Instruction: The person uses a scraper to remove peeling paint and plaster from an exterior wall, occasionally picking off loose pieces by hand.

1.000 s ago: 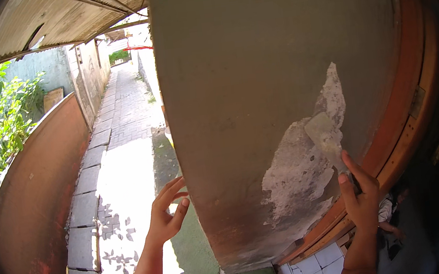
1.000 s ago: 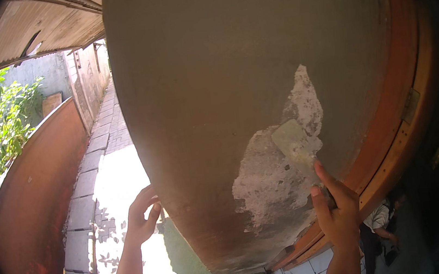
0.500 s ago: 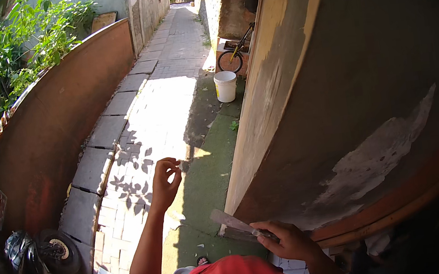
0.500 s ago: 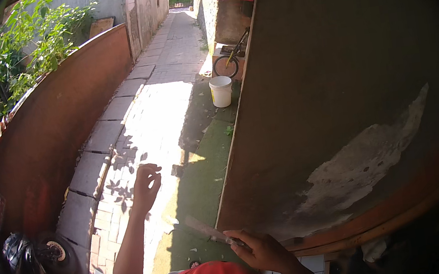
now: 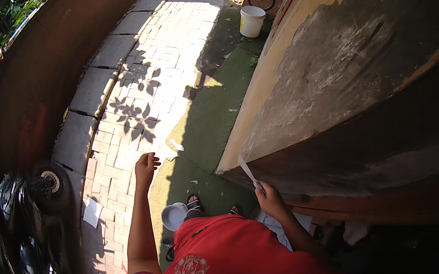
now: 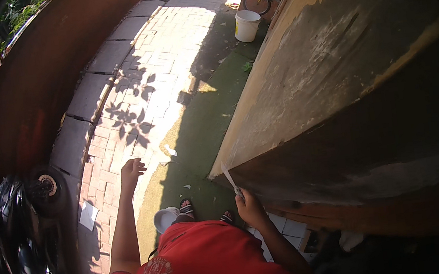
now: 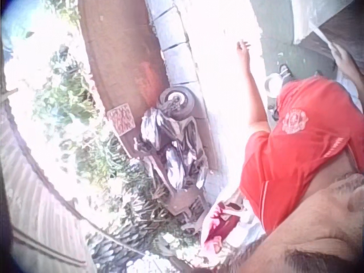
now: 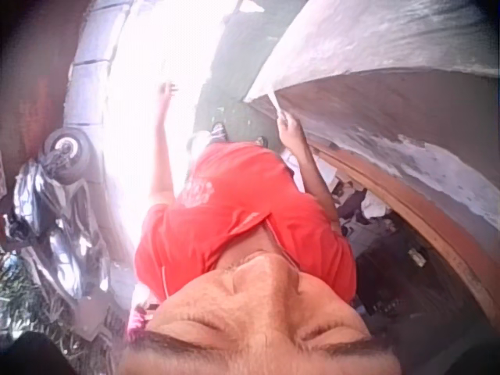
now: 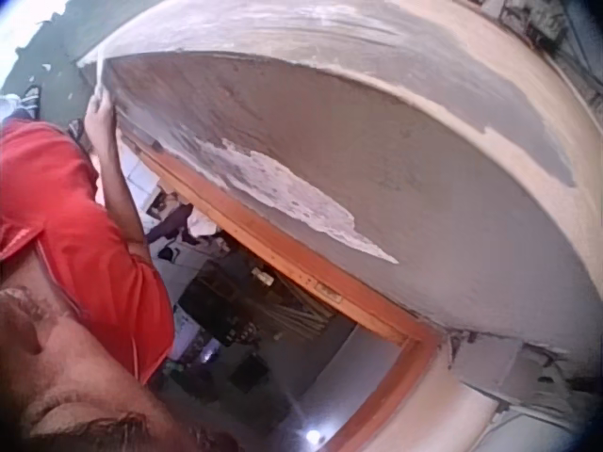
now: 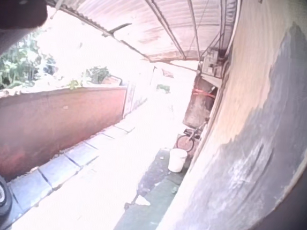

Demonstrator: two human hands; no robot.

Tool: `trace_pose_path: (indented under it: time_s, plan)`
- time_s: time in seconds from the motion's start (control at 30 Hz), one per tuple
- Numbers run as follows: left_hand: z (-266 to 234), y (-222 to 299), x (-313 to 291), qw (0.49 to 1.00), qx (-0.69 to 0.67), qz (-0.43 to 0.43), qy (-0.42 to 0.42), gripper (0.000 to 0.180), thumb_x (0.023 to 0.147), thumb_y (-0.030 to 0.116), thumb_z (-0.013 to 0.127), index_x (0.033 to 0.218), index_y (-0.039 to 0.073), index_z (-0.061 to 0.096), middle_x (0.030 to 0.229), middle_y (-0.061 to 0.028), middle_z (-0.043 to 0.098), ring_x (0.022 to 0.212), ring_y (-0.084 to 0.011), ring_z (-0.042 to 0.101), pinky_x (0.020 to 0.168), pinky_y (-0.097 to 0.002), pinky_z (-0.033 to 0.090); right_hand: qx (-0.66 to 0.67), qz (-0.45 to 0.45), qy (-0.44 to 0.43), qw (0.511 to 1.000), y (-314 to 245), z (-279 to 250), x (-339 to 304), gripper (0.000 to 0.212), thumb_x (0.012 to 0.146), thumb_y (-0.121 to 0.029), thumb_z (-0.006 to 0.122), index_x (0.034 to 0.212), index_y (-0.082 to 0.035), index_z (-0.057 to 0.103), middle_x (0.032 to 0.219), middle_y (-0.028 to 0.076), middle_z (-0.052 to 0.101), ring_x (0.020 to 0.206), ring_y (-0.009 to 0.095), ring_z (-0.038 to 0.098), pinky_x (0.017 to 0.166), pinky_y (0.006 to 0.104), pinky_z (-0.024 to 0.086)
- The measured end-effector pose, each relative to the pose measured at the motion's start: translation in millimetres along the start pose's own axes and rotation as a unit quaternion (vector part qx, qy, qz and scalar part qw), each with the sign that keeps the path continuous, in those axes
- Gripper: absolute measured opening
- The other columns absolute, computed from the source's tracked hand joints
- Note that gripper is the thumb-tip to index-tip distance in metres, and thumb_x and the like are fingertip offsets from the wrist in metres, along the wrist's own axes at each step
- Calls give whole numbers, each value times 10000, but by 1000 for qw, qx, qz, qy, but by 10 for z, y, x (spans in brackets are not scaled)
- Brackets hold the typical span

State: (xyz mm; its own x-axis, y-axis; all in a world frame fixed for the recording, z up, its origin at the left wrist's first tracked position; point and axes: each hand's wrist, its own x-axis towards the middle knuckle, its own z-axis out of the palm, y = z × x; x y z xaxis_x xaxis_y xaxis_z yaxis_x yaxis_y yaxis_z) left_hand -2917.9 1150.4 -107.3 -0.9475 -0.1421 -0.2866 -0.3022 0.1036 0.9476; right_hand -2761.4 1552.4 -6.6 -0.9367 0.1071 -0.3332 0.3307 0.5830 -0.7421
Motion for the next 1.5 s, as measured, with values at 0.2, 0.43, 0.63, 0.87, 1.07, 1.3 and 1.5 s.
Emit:
trace_pose_path:
  time_s: [0.2, 0.43, 0.63, 0.87, 1.07, 1.3, 1.5]
  plan:
    - [-203, -921, -160, 994, 105, -32, 10, 386, 984, 260, 586, 1231, -36, 562, 994, -154, 702, 822, -210, 726, 662, -306, 550, -10, 135, -32, 990, 15, -32, 51, 440, 990, -241, 502, 1325, 43, 536, 1262, 271, 610, 1222, 397, 570, 1013, 408, 442]
    - [-617, -1712, -639, 968, 191, -141, 82, 284, 934, 267, 655, 883, -8, 607, 748, -142, 673, 657, -203, 680, 644, -333, 525, -95, 84, -28, 992, 276, 39, 160, 434, 957, -295, 554, 1232, 37, 597, 1183, 276, 641, 1144, 422, 606, 957, 427, 474]
    - [-975, -2475, -1050, 937, 238, -185, 176, 195, 776, 152, 664, 777, 31, 511, 710, -131, 592, 687, -261, 602, 619, -390, 470, -127, 166, -54, 976, 863, 270, 231, 393, 940, -302, 596, 1058, 72, 612, 925, 238, 678, 888, 364, 675, 797, 420, 505]
    - [-1268, -2894, -1605, 917, 197, -293, 185, 295, 798, 207, 703, 964, -12, 596, 857, -141, 648, 841, -282, 646, 777, -381, 517, -120, 135, -105, 978, 1463, 484, 291, 376, 922, -280, 662, 1092, 45, 577, 824, 138, 663, 632, 207, 652, 578, 359, 505]
    - [-1230, -3184, -1864, 919, 85, -350, 161, 269, 877, 225, 657, 934, -36, 621, 800, -135, 673, 630, -208, 675, 597, -336, 535, -159, 111, -97, 976, 1604, 661, 379, 361, 937, -283, 645, 1086, 39, 583, 783, 111, 653, 617, 198, 643, 571, 362, 504]
    - [-1088, -3318, -1702, 929, 94, -339, 114, 254, 915, 209, 626, 977, -36, 609, 848, -125, 678, 672, -215, 687, 613, -332, 547, -1, 269, -161, 950, 822, 650, 464, 297, 941, -204, 611, 1086, 26, 490, 827, 144, 634, 522, 200, 629, 435, 328, 509]
    - [-1121, -3095, -1232, 934, 68, -343, 75, 240, 932, 227, 616, 992, -4, 594, 862, -100, 669, 702, -178, 693, 576, -304, 536, 97, 328, -134, 930, 248, 824, 582, 279, 926, -137, 569, 1114, -28, 394, 730, 70, 567, 451, 148, 529, 355, 316, 412]
